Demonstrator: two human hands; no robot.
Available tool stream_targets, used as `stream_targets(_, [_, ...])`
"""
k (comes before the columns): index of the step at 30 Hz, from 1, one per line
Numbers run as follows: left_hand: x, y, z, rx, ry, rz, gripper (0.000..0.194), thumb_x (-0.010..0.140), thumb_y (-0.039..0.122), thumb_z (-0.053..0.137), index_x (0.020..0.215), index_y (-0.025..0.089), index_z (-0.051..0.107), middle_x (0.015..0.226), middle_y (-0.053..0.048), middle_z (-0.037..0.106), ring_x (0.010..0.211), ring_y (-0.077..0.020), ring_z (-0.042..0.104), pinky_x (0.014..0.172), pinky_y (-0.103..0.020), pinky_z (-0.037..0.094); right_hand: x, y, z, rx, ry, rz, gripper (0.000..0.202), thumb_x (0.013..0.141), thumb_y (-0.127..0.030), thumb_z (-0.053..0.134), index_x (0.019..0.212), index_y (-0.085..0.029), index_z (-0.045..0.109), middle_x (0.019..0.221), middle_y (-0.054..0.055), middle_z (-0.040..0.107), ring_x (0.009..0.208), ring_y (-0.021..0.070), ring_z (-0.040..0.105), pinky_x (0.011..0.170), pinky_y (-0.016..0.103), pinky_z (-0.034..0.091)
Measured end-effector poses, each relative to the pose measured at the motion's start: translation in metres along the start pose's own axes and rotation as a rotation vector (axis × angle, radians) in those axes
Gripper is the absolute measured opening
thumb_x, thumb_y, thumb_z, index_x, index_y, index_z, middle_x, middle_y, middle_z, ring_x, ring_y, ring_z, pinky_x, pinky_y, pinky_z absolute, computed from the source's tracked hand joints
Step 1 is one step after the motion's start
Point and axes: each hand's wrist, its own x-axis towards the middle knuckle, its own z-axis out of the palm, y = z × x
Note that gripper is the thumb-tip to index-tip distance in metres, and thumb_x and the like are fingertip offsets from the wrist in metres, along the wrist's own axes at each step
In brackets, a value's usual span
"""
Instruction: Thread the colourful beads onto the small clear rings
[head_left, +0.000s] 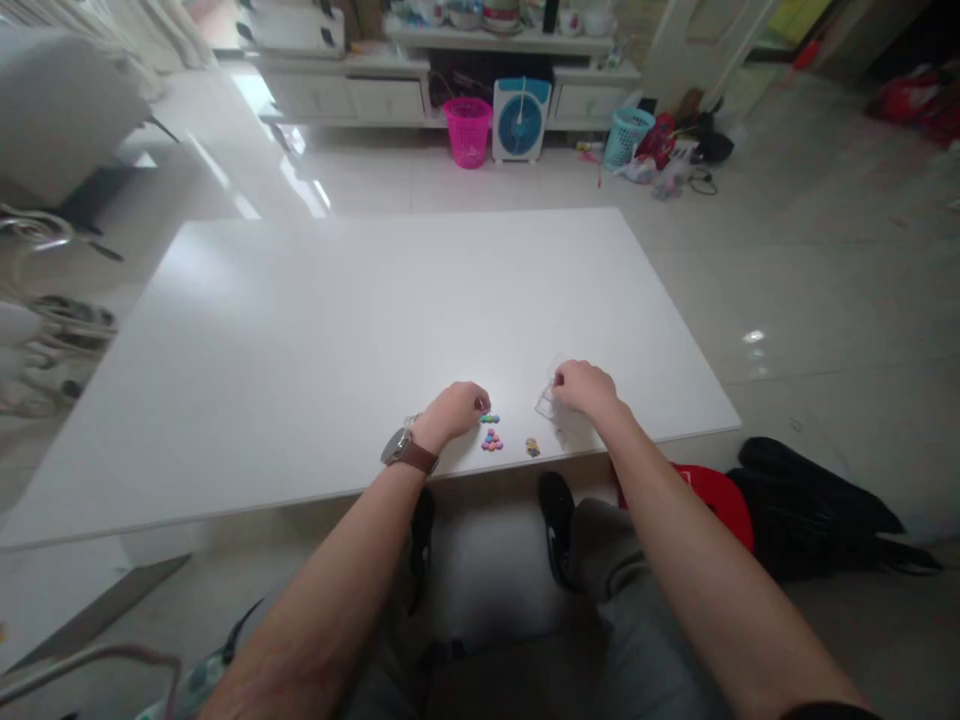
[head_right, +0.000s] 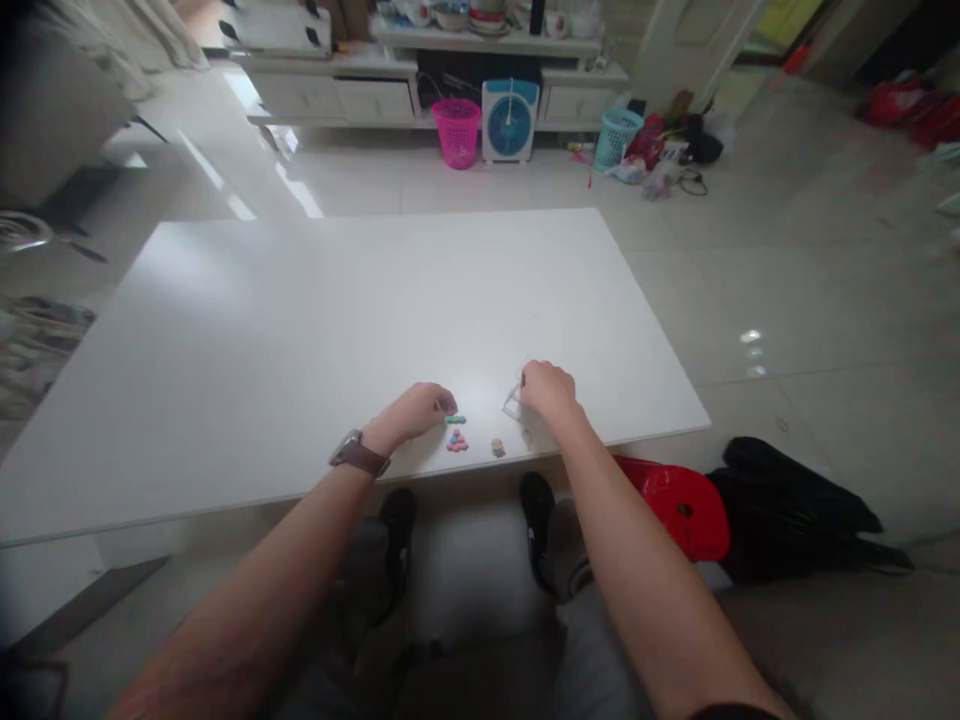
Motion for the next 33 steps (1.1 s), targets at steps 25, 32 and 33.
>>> stream_targets(25, [0.001, 0.005, -0.002, -0.019, 0.083, -0.008, 0.029, 0.081, 0.004, 0.059, 0.099, 0.016, 0.078, 0.093, -0.009, 0.077, 0.086, -0.0187, 0.069, 0.087, -0.029, 0.053, -0.018, -0.061, 0.027, 0.116, 0.073, -0.388, 0.02, 0.092, -0.021, 0.057, 0.096, -0.022, 0.076, 0.104, 0.007, 0.075, 0.098, 0.0207, 0.065, 0.084, 0.028, 0.046])
stream_targets(32, [0.001, 0.006, -0.002, -0.019, 0.084, 0.002, 0.029, 0.081, 0.004, 0.059, 0.098, 0.016, 0.078, 0.092, -0.008, 0.077, 0.087, -0.0188, 0.069, 0.086, -0.028, 0.053, -0.012, -0.056, 0.03, 0.154, 0.085, -0.463, 0.024, 0.088, -0.012, 0.057, 0.101, -0.022, 0.075, 0.108, 0.006, 0.072, 0.1, 0.0186, 0.064, 0.086, 0.026, 0.045])
stream_targets(33, [0.001, 0.006, -0.002, -0.018, 0.082, 0.005, 0.029, 0.081, 0.004, 0.058, 0.098, 0.016, 0.078, 0.092, -0.008, 0.077, 0.087, -0.0187, 0.069, 0.086, -0.028, 0.053, -0.012, -0.055, 0.031, 0.159, 0.082, -0.491, 0.025, 0.088, -0.011, 0.058, 0.102, -0.022, 0.075, 0.109, 0.006, 0.072, 0.101, 0.0185, 0.064, 0.088, 0.025, 0.045])
